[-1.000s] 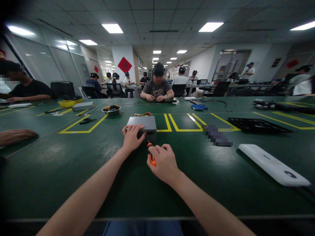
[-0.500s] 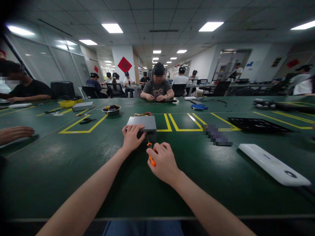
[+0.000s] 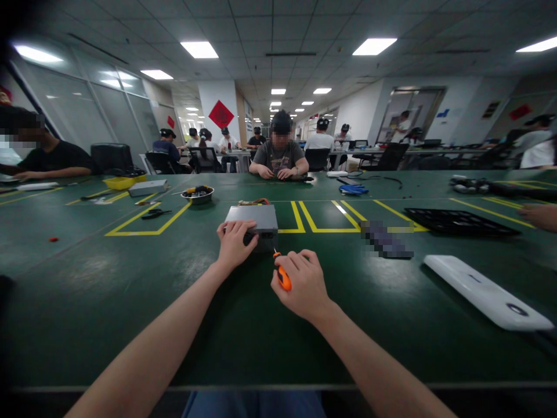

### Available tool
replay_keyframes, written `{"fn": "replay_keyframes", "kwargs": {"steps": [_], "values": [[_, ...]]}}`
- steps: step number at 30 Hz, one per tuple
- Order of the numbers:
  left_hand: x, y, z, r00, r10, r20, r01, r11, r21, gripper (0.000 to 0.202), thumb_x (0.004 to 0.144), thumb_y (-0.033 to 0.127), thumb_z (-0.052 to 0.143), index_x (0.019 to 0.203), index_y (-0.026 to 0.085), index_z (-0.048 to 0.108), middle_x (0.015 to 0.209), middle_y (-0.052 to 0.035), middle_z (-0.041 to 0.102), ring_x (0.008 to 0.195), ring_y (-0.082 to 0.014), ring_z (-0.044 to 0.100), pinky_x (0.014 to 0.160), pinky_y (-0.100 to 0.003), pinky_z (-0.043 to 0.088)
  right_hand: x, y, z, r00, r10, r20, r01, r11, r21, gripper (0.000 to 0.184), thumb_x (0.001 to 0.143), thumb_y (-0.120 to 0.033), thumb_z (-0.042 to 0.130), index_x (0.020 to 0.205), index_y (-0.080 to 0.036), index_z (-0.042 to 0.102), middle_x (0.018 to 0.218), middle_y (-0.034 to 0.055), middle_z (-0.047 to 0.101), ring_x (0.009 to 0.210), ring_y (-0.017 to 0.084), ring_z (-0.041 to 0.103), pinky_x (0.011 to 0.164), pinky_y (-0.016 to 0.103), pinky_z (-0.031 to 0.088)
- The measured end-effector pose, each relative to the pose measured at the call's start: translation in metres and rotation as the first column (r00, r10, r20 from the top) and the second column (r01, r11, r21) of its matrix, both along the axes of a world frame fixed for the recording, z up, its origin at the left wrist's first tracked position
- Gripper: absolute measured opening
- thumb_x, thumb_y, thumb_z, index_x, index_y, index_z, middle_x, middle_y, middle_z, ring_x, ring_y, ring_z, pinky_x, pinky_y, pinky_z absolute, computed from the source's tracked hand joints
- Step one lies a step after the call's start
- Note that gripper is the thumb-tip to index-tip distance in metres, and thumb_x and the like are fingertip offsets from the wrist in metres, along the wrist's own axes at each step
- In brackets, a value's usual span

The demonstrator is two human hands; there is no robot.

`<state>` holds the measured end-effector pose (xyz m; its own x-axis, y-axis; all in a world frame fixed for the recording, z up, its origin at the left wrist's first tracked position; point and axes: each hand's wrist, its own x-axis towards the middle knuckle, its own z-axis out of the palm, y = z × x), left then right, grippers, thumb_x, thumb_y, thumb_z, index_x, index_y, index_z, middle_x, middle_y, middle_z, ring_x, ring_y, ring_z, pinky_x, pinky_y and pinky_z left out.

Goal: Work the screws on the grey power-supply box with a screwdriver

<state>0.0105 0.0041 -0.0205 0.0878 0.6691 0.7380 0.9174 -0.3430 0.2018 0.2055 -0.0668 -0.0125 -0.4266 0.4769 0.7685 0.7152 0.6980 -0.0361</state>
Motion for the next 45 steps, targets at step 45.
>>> {"fn": "replay_keyframes", "kwargs": {"steps": [45], "values": [[0.0, 0.002, -0.001, 1.0, -0.002, -0.003, 0.002, 1.0, 0.016, 0.025, 0.079, 0.03, 0.054, 0.104, 0.028, 0.054, 0.115, 0.0004, 0.06, 0.11, -0.0208, 0.047, 0.099, -0.043, 0.02, 0.0, -0.009, 0.003, 0.986, -0.162, -0.026, 0.157, 0.978, -0.137, 0.023, 0.086, -0.03, 0.043, 0.1, -0.014, 0.053, 0.065, -0.0001, 0.056, 0.056, 0.013, 0.05, 0.062, 0.027, 0.036]]}}
